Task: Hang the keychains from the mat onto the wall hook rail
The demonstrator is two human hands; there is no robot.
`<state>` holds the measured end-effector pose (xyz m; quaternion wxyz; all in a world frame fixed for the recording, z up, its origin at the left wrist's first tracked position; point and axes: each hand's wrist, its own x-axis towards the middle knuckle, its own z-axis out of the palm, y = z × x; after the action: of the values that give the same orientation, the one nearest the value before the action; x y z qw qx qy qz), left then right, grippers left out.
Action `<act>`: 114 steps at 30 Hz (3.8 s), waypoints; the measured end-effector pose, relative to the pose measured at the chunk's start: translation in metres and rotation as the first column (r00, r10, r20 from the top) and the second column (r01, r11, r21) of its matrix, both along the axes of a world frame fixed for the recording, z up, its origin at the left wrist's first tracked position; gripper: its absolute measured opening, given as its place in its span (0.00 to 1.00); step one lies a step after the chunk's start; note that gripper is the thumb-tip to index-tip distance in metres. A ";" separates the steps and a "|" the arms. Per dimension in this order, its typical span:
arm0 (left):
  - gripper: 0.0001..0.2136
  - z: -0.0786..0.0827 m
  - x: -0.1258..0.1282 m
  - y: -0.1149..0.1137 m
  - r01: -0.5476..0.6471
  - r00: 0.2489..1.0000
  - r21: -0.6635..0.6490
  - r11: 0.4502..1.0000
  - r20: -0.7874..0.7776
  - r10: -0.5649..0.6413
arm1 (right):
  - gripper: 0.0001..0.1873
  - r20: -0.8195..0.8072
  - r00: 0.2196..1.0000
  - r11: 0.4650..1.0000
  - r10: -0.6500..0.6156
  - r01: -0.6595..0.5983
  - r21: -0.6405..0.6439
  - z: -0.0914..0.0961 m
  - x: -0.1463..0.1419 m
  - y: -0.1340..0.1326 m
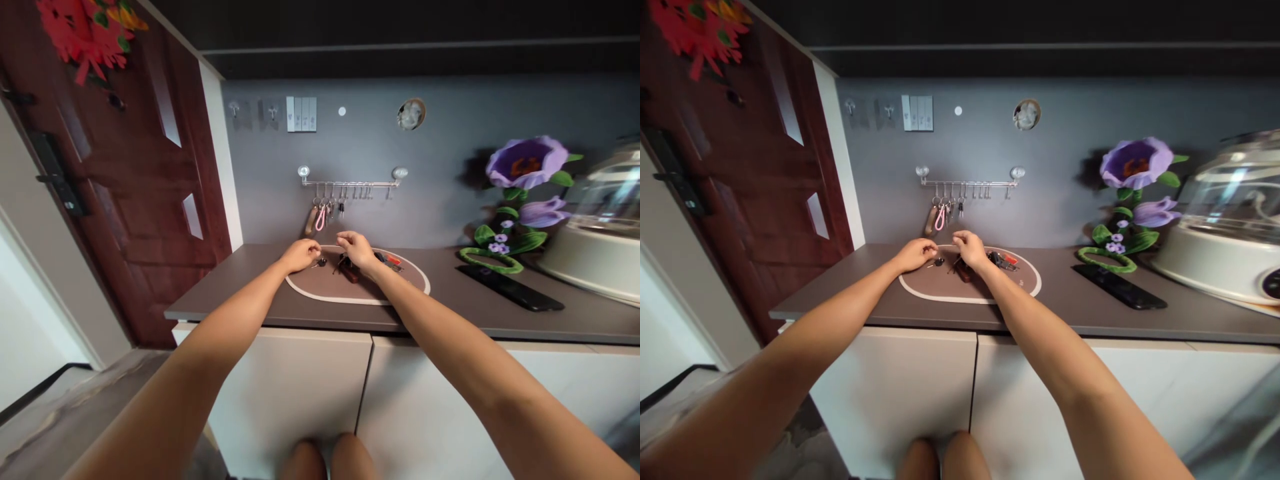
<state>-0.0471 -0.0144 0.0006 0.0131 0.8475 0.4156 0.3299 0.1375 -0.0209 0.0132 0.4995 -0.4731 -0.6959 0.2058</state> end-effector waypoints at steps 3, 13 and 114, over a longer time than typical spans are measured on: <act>0.10 0.001 0.000 -0.002 0.012 0.999 0.002 1.000 -0.033 -0.012 | 0.11 0.312 0.948 0.995 -0.064 0.034 0.099 -0.005 0.004 -0.004; 0.14 -0.001 0.006 -0.001 -0.008 0.993 -0.009 1.000 -0.122 0.007 | 0.12 0.610 0.787 0.987 -0.088 -0.011 0.157 -0.010 -0.001 0.005; 0.11 -0.006 0.026 0.001 0.022 0.999 0.095 0.995 -0.034 -0.019 | 0.10 -0.152 0.909 0.909 -0.389 0.405 0.097 0.088 0.004 0.061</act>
<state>-0.0208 -0.0131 -0.0053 -0.0310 0.8567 0.3910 0.3351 0.1413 0.0396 0.1017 0.6040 -0.5580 -0.5626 0.0858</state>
